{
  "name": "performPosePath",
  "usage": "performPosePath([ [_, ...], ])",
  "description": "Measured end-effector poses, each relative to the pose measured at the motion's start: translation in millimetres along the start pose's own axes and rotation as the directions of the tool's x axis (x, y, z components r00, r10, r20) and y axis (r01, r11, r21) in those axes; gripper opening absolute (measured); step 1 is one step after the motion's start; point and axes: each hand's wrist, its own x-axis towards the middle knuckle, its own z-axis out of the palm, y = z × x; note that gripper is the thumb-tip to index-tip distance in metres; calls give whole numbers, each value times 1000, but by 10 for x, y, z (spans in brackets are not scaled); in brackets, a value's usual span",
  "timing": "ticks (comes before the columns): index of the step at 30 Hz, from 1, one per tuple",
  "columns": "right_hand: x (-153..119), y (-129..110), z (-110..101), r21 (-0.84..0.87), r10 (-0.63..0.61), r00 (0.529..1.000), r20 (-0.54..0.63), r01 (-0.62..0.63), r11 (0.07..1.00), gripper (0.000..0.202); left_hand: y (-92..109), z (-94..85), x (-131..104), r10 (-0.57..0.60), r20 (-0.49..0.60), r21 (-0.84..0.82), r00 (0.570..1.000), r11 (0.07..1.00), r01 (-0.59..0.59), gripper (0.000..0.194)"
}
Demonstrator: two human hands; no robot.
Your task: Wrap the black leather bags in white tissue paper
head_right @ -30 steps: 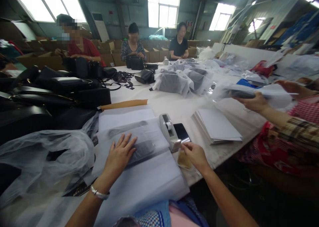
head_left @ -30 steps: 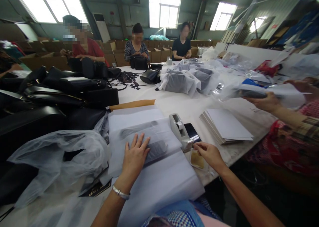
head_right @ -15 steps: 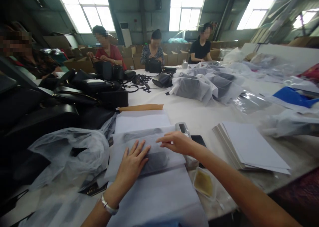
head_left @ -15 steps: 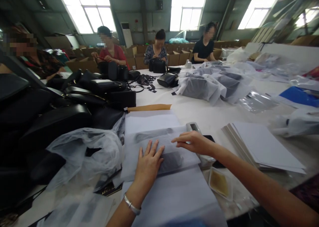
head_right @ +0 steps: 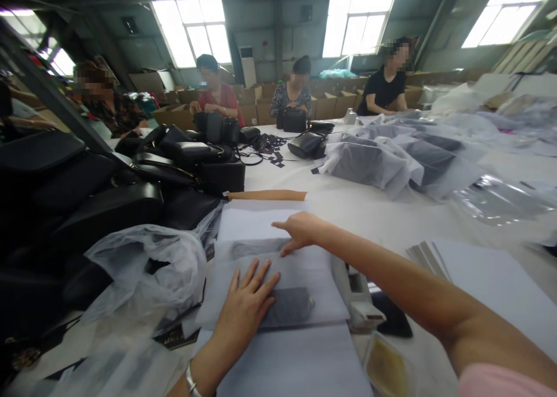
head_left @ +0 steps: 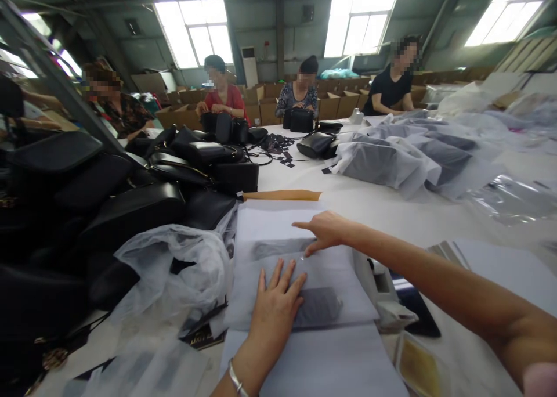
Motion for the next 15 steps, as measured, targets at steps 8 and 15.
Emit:
performPosePath([
  [8, -1033, 315, 384, 260, 522, 809, -270, -461, 849, 43, 5, -9, -5, 5, -15, 1, 1000, 1000, -5, 45],
  [15, -2263, -215, 935, 783, 900, 429, -73, -534, 318, 43, 22, -56, -7, 33, -32, 42, 999, 999, -31, 44],
])
